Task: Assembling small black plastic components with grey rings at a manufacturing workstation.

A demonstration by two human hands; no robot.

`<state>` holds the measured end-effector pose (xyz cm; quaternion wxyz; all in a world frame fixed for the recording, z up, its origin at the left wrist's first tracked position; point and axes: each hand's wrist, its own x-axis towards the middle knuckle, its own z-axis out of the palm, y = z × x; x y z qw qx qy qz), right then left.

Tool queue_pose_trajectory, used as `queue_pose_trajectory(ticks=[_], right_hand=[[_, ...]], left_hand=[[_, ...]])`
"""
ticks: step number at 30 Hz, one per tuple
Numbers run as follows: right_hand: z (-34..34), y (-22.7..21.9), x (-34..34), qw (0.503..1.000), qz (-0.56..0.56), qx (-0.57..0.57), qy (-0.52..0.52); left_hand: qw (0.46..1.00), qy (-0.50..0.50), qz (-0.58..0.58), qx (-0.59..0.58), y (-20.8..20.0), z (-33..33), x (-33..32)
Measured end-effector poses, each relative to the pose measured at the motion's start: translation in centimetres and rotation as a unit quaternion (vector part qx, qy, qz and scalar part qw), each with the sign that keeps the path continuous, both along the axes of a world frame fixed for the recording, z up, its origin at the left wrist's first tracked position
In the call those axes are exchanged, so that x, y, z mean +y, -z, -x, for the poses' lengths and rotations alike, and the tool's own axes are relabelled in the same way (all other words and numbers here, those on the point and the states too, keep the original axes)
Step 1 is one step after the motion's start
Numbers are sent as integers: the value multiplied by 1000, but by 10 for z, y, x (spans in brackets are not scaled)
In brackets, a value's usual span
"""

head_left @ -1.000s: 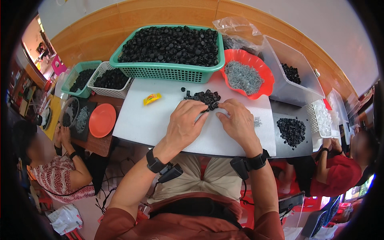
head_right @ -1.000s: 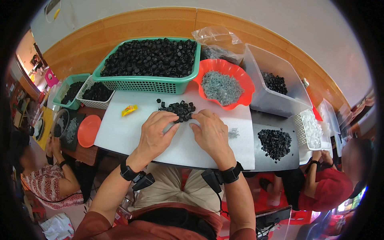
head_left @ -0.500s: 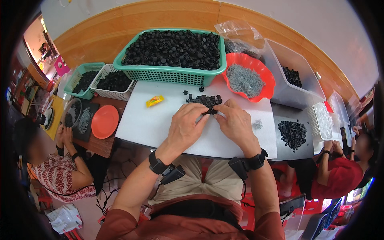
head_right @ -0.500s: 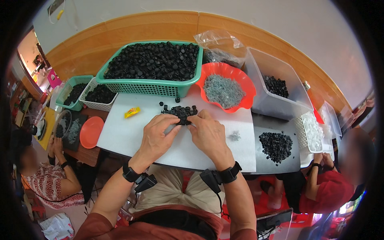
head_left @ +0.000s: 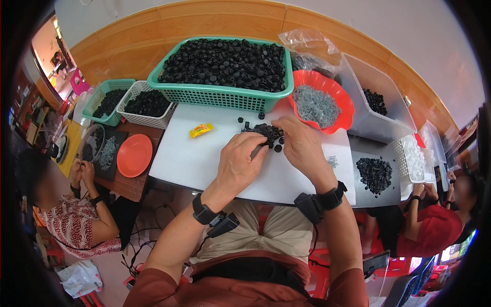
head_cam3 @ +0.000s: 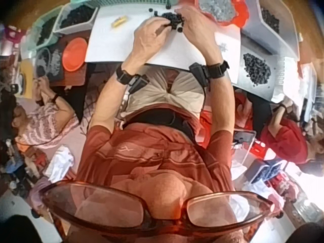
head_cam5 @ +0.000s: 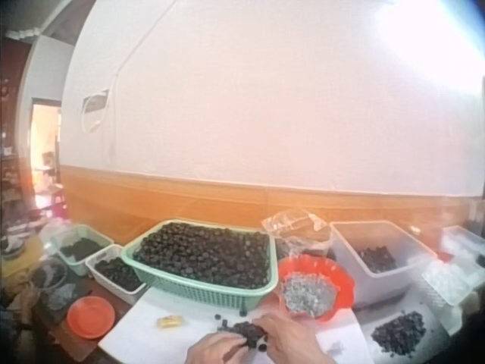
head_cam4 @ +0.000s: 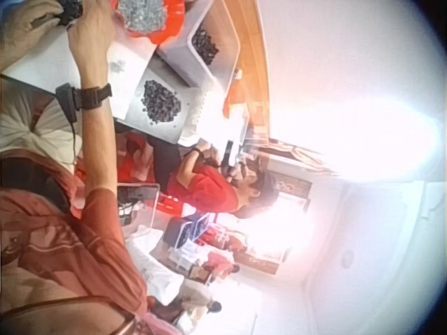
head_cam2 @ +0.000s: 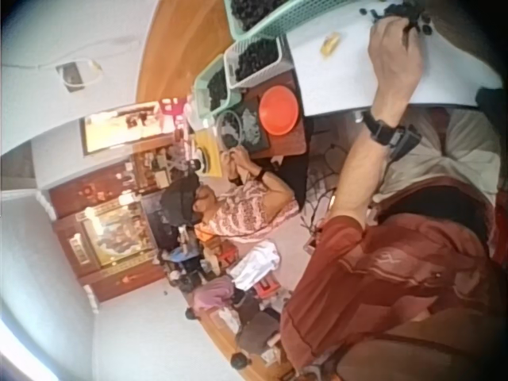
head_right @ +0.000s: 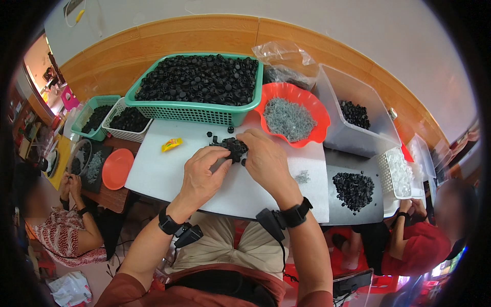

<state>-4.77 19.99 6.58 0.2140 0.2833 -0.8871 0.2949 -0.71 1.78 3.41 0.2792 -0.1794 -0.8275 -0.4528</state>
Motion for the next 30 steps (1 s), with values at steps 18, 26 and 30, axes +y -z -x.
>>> queue_pose_trajectory(ticks=[18,26,30], right_hand=[[41,3,-27,992,-118,-44,3],[31,-5,-14,997,-16,-78,15],[11,-20,-12,991,29,-124,42]], left_hand=[[996,-24,-70,-55,6,2,-6],[995,-26,-80,-49,7,3,-5],[995,-23,-77,-53,7,3,-6]])
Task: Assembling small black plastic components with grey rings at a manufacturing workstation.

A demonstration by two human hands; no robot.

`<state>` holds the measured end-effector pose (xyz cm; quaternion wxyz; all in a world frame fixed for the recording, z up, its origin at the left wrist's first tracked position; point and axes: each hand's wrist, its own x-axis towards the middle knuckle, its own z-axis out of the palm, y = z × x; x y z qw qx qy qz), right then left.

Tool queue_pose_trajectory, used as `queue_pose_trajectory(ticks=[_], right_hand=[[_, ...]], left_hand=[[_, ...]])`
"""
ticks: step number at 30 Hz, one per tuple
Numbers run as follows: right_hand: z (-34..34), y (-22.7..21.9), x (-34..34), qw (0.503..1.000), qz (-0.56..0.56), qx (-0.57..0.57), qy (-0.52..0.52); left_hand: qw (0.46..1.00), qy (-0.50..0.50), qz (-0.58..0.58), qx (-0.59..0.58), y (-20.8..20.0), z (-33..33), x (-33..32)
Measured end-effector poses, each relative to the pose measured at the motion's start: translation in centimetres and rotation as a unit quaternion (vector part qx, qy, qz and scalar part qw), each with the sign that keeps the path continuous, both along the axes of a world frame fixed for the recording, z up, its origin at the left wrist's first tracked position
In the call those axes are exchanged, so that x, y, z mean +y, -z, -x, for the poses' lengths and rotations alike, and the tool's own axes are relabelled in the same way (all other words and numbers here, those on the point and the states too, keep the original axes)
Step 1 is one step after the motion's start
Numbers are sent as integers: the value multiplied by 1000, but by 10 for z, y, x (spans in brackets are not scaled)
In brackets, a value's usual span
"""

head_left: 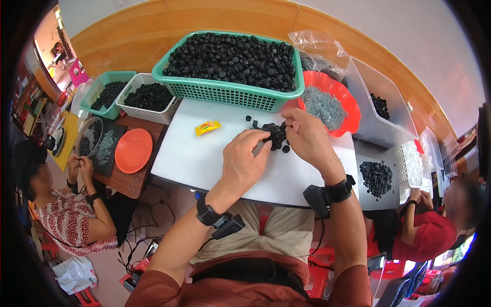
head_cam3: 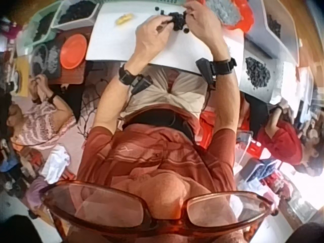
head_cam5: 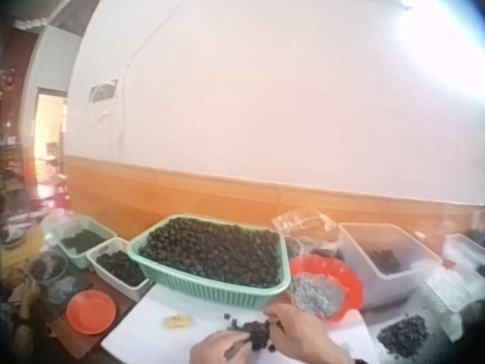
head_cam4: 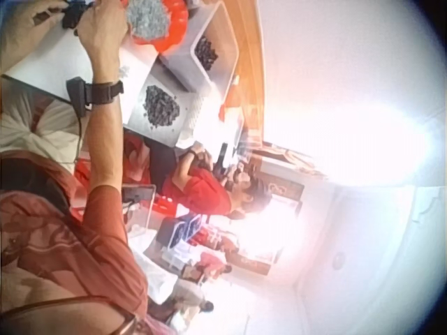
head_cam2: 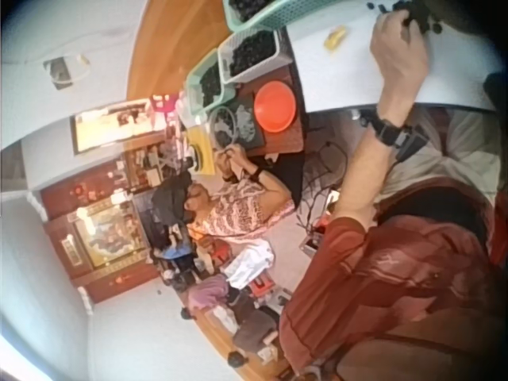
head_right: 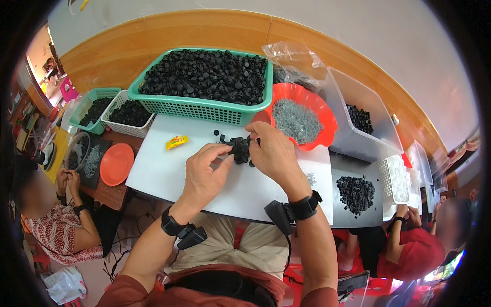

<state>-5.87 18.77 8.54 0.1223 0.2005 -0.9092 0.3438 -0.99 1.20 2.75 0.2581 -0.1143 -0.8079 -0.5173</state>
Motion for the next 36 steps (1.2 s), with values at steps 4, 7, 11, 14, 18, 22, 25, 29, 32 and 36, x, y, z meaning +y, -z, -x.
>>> queue_pose_trajectory(ticks=[4,7,11,14,18,22,25,29,32,36], right_hand=[[-20,-2,17,999,-17,-43,7],[-26,14,29,1000,-28,6,4],[-25,30,35,999,-33,-26,5],[-23,32,35,999,-36,-40,0],[-23,32,35,998,-32,-49,-9],[-30,23,31,999,-28,-41,-14],[-35,19,23,997,-67,-43,-12],[-33,27,23,995,-96,-29,-11],[-35,29,22,995,-95,-25,-7],[-40,30,24,996,-83,-16,-8]], left_hand=[[1000,6,3,1,0,0,0],[1000,16,0,1,0,0,0],[1000,30,-1,-1,-2,-1,2],[999,35,-2,-12,-4,-2,2],[999,38,-3,-4,-3,-2,2],[999,40,-8,-5,-5,-3,4],[999,38,-2,0,-4,-3,3],[999,42,2,-11,-7,-4,4],[999,44,8,-13,-6,-3,4],[999,46,6,-1,-5,-3,4]])
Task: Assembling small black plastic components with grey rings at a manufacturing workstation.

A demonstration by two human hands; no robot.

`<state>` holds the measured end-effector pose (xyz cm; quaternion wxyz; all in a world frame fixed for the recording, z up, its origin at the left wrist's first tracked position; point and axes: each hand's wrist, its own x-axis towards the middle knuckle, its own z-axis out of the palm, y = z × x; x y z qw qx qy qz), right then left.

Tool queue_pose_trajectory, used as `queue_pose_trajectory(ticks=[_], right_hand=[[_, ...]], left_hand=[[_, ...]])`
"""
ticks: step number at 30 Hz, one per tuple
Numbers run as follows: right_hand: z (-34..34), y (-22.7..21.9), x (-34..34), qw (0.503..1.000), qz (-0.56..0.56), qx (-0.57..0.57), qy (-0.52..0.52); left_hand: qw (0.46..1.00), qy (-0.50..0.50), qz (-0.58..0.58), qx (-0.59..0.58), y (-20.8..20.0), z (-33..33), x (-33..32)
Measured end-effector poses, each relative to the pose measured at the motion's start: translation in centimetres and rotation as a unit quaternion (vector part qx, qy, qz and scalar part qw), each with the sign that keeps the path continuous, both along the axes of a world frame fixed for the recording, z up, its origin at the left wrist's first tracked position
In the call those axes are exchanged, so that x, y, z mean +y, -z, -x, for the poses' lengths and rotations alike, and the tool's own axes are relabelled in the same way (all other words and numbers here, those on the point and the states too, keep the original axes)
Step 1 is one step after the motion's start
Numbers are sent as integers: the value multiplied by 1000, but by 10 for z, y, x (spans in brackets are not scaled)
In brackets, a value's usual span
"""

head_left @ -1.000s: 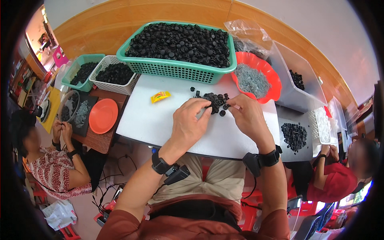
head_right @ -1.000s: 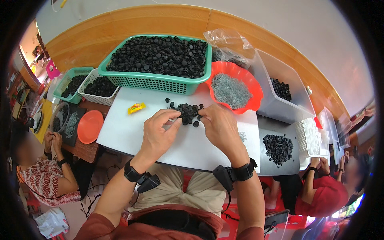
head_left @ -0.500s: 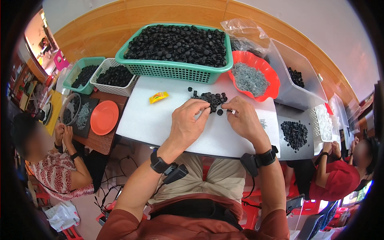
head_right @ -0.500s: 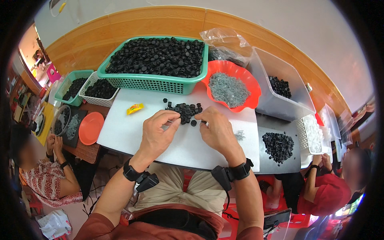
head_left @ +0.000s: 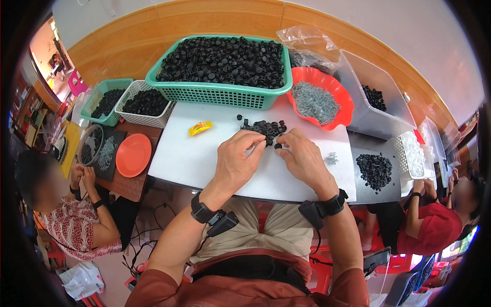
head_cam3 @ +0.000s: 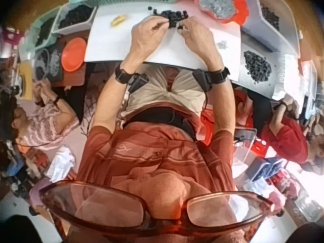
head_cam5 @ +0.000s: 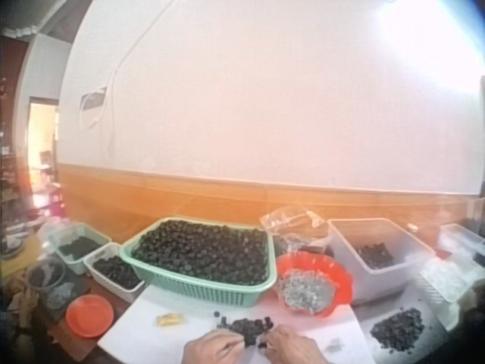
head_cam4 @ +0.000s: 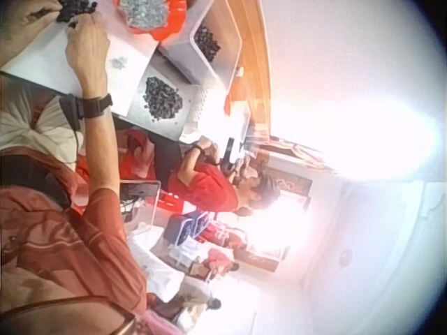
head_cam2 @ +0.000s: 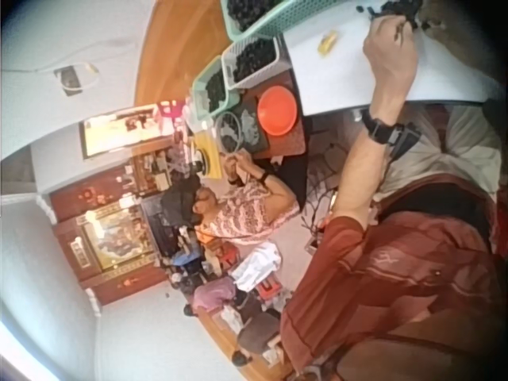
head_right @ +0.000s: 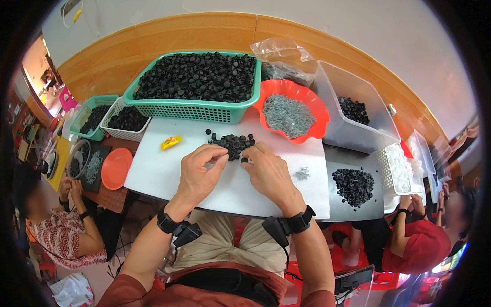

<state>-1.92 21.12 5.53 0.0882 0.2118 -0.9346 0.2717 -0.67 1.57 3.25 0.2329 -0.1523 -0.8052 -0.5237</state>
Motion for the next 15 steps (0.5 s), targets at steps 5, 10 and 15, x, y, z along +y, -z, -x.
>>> queue_pose_trajectory(ticks=[5,10,15], right_hand=[[-6,-3,1,999,31,-6,1],[-12,2,5,995,92,-20,18],[-36,-5,5,979,200,-42,19]], left_hand=[[1000,4,-4,13,-4,-3,0],[999,15,-9,27,-5,-5,2],[997,69,-22,5,-10,-13,2]])
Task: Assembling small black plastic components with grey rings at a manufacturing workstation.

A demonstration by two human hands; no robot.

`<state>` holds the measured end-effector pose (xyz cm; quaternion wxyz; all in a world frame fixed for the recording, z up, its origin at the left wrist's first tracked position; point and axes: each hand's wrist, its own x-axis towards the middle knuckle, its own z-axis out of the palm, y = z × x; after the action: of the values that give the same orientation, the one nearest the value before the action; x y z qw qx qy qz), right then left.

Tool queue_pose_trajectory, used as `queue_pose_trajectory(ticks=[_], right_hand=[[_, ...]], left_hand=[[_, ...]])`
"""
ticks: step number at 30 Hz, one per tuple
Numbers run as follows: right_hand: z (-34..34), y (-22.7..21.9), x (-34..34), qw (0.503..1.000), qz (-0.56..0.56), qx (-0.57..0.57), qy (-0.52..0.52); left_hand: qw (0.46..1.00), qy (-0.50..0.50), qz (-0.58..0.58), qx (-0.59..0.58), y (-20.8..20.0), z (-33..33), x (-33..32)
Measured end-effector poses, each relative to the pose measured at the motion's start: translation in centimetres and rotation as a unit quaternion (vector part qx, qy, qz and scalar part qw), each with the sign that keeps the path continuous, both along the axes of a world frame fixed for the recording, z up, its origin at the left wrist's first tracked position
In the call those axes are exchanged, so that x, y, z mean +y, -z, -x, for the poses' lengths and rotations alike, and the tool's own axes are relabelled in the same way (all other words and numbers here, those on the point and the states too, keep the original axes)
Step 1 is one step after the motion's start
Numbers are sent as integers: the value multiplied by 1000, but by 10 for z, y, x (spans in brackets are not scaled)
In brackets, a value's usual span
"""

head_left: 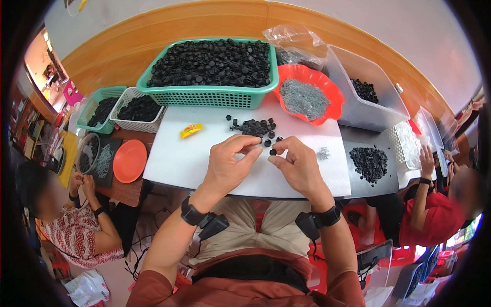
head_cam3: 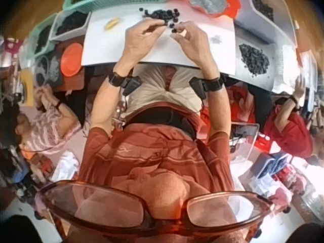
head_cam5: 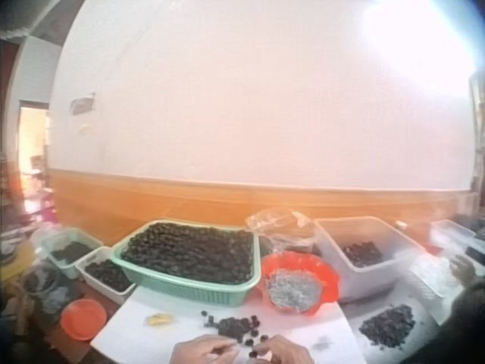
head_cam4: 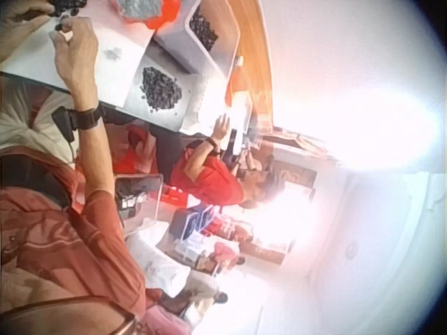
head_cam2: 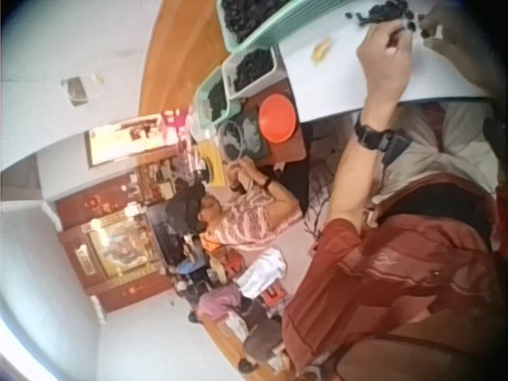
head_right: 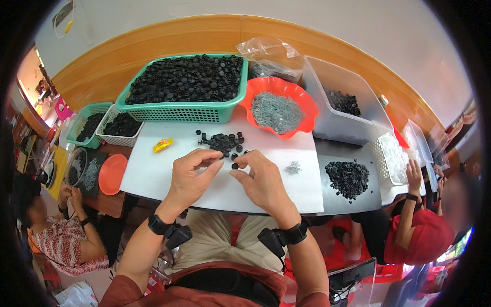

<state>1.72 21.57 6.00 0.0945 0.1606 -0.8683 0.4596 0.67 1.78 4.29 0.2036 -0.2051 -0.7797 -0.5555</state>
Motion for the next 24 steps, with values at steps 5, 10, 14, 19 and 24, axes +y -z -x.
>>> queue_pose_trajectory(ticks=[5,10,14,19,24], right_hand=[[-22,12,2,995,64,63,-34],[-36,11,9,992,108,57,-43],[-45,13,17,990,110,80,-48],[-51,12,38,992,97,72,-26],[-33,4,92,989,-31,90,115]], left_hand=[[937,188,-168,-240,-1,-13,-2],[870,257,-243,-344,-1,-18,5],[835,283,-287,-373,0,-21,15],[829,288,-282,-387,-1,-24,21],[869,266,-246,-337,0,-19,30]])
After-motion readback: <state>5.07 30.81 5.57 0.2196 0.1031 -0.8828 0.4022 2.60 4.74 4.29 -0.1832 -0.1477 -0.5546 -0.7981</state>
